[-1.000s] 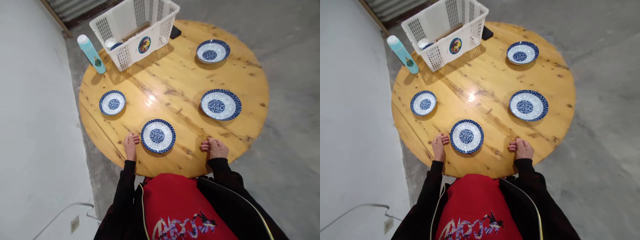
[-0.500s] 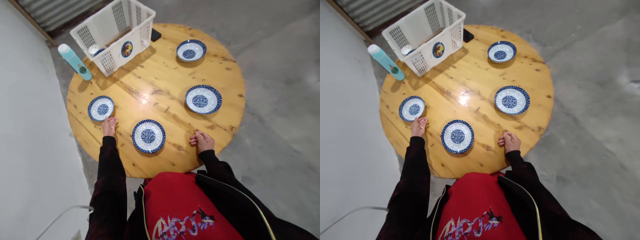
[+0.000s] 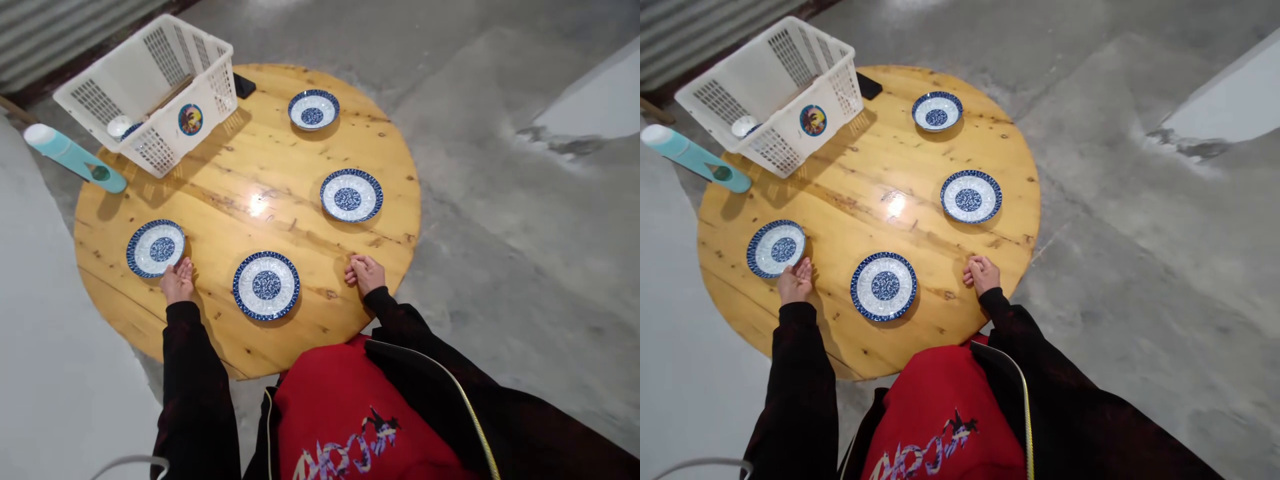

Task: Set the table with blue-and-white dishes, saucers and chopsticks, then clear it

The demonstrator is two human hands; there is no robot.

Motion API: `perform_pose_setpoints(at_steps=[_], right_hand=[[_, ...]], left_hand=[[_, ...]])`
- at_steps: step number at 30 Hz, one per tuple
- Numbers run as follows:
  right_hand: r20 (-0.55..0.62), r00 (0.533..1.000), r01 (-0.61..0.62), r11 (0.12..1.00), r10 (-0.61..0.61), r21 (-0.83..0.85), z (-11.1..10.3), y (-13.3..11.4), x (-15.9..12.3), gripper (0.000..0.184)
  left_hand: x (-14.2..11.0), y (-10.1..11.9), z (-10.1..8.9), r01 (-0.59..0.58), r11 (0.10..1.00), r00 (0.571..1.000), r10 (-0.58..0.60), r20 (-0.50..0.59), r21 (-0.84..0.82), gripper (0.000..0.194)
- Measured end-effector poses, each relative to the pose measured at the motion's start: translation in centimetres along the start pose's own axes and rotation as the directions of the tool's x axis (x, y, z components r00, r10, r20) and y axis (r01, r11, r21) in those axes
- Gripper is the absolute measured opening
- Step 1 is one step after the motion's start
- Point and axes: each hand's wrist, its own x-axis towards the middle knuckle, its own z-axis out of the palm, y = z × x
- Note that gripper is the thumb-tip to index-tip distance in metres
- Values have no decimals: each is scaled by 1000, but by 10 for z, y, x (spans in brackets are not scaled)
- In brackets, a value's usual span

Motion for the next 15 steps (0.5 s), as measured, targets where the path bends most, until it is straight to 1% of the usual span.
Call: perform_pose_setpoints(at_steps=[9,12,15], right_hand=[[32,999,-22,1000,22,18,4,-2,3,40],[39,999,-15,1000,14,24,6,-3,4,41],[39,999,-19,999,17,37,8,-4,3,41]], left_hand=[[0,10,-3,-43,997,999,42,11,62,23],[-4,10,-5,-55,995,998,51,47,85,26],[-14,6,-9,-50,993,993,39,109,104,36]])
